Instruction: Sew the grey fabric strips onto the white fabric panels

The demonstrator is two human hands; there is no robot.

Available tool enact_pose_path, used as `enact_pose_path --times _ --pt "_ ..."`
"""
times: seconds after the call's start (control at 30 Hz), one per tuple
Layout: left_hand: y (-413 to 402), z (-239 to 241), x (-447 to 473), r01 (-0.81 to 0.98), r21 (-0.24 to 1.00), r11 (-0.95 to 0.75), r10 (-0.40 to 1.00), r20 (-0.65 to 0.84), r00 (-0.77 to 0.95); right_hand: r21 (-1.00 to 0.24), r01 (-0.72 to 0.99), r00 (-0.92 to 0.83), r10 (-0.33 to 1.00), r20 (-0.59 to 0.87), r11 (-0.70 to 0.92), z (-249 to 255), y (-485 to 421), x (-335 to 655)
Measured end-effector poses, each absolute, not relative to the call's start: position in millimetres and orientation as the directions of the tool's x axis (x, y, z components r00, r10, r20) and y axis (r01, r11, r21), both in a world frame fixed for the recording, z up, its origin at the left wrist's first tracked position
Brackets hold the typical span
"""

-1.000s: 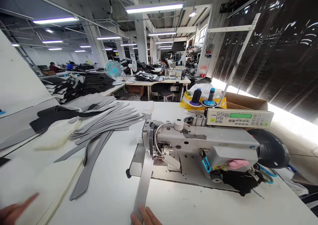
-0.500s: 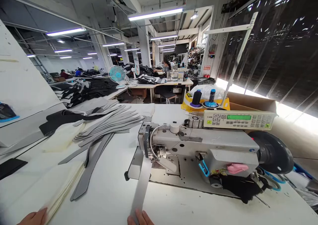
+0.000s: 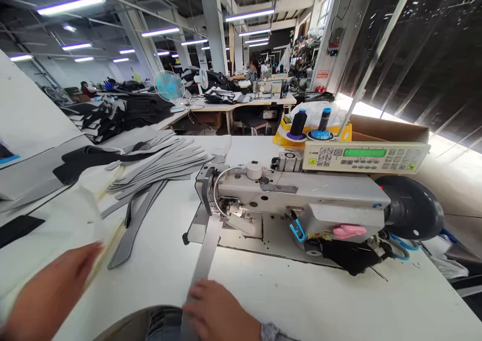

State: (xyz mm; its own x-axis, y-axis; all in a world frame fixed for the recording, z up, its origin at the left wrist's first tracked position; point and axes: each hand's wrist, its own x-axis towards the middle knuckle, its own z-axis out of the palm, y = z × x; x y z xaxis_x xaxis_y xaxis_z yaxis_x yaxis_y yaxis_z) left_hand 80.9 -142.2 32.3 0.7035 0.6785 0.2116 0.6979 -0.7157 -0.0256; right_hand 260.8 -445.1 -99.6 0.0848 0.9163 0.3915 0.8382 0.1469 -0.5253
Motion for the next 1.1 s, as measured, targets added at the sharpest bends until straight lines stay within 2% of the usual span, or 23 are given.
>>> enact_pose_path --times 0.03,0.07,0.1,0.17,0.23,0.3,0.33,0.4,0.47,0.53,0.6,0.63,0.8,1.1 --pt "-170 35 106 0.623 -0.061 -0.780 0.606 0.173 0.776 -0.554 0.830 0.201 0.895 0.399 0.061 -88 -445 264" --pt "-199 34 130 0.520 -0.093 -0.849 0.516 0.061 0.854 -0.543 0.840 0.265 0.864 0.428 0.012 -79 -443 267" --pt "-226 31 152 0.408 -0.097 -0.908 0.416 -0.078 0.906 -0.508 0.861 0.295 0.845 0.446 -0.033 -74 -441 271" --pt "-272 18 184 0.252 -0.079 -0.965 0.263 -0.330 0.906 -0.396 0.912 0.301 0.829 0.471 -0.107 -70 -434 280" --pt "-302 3 199 0.201 -0.083 -0.976 0.216 -0.475 0.853 -0.304 0.940 0.281 0.862 0.422 -0.157 -74 -428 289" --pt "-311 -7 199 0.198 -0.076 -0.977 0.208 -0.532 0.820 -0.260 0.951 0.251 0.909 0.332 -0.168 -81 -425 295" --pt "-308 -9 197 0.187 -0.022 -0.982 0.168 -0.545 0.821 -0.250 0.955 0.233 0.926 0.299 -0.159 -84 -425 296" --pt "-291 -9 193 0.140 0.198 -0.970 0.007 -0.555 0.832 -0.239 0.963 0.194 0.938 0.288 -0.125 -89 -426 297" --pt "-266 -5 199 0.120 0.396 -0.910 -0.084 -0.460 0.884 -0.240 0.967 0.161 0.932 0.326 -0.083 -91 -428 296" --pt "-243 -5 217 0.148 0.410 -0.900 0.023 -0.295 0.955 -0.252 0.966 0.149 0.921 0.360 -0.058 -92 -428 294" --pt "-225 -11 242 0.188 0.332 -0.924 0.134 -0.178 0.975 -0.266 0.962 0.169 0.912 0.375 -0.068 -94 -428 293" --pt "-219 -15 256 0.203 0.296 -0.933 0.158 -0.169 0.973 -0.272 0.959 0.185 0.907 0.378 -0.082 -95 -427 293" --pt "-206 -30 305 0.314 0.202 -0.928 0.239 -0.323 0.916 -0.289 0.950 0.233 0.886 0.400 -0.120 -100 -427 296" --pt "-187 -26 314 0.494 0.404 -0.770 0.236 -0.539 0.809 -0.409 0.905 0.281 0.884 0.374 -0.115 -88 -429 301"
